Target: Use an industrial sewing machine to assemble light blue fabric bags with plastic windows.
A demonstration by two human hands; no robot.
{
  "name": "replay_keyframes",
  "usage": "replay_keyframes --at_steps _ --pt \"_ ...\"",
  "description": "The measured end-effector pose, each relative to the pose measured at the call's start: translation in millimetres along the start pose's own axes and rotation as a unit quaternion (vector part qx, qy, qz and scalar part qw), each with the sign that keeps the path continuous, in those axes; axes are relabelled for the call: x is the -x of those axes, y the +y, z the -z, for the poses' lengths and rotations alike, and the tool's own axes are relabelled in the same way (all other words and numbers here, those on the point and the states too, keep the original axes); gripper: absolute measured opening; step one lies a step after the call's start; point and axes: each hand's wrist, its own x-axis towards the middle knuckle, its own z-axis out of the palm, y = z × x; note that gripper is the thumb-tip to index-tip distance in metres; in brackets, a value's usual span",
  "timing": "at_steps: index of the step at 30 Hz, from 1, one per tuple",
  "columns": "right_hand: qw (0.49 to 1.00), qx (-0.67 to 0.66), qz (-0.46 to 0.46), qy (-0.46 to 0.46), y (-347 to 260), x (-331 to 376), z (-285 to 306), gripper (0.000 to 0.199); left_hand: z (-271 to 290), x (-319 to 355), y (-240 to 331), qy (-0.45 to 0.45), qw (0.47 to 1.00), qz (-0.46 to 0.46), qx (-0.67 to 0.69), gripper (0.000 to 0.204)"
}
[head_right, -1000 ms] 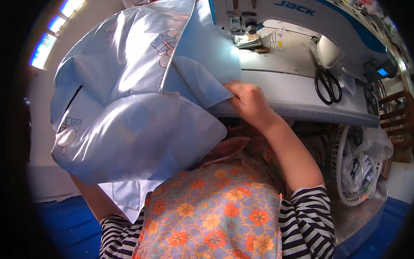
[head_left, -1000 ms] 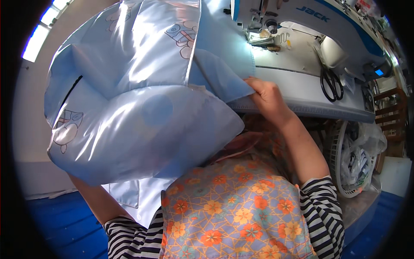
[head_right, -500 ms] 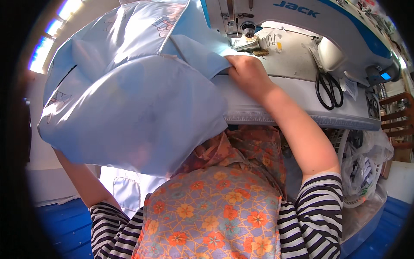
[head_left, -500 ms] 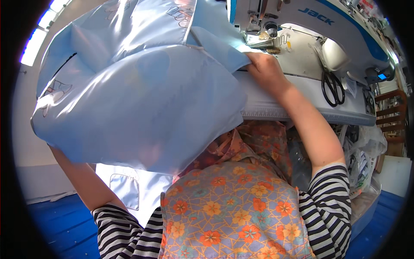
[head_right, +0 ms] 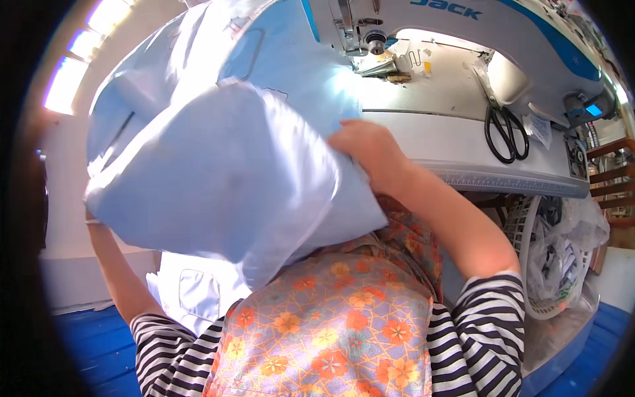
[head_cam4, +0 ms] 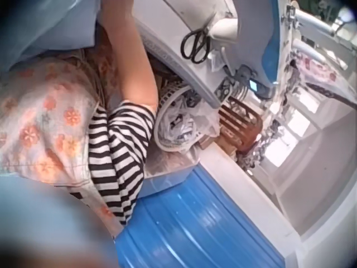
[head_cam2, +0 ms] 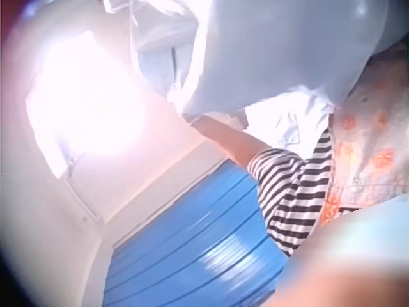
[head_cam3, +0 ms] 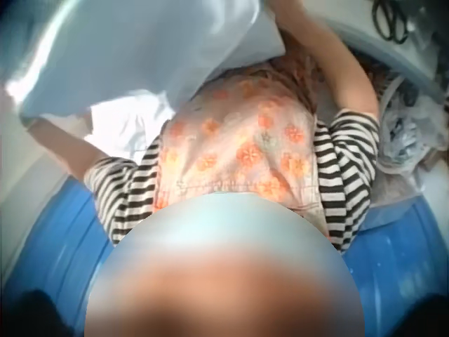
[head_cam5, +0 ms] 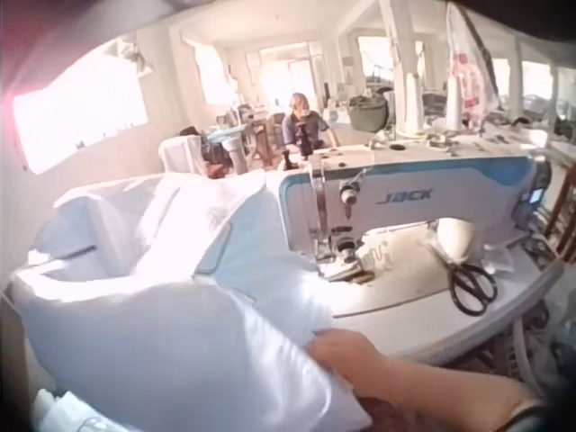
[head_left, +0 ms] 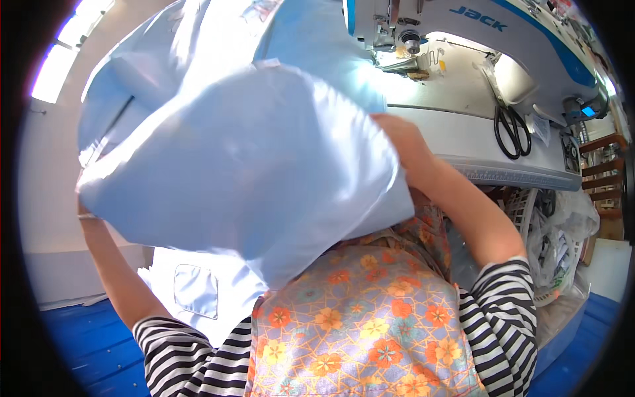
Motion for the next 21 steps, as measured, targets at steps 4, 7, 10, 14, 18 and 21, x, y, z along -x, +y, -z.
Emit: replay_keyframes --at_steps 4,7,10,14,18,21 --pt "1.0 0.006 -0.018 0.0 -20 16 7 0.03 -9 39 7 -0.021 0.989 0.131 0.069 0.034" --pt "1.0 0.015 -0.021 0.005 -17 14 12 0.03 -25 40 17 0.025 0.985 0.154 0.076 0.033" --pt "1.0 0.006 -0.012 -0.004 -6 12 17 0.031 -24 39 27 0.041 0.987 0.137 0.068 0.033" --pt "0.999 -0.008 -0.037 -0.032 7 1 25 0.03 -38 23 29 0.043 0.993 0.088 0.068 0.035" --pt "0.999 0.035 0.003 -0.015 22 -8 26 0.028 -45 -5 9 -0.006 0.989 0.017 0.146 0.041" --pt "0.996 0.057 0.066 0.005 30 -18 24 0.022 81 -29 14 -0.131 0.991 -0.029 -0.021 0.049"
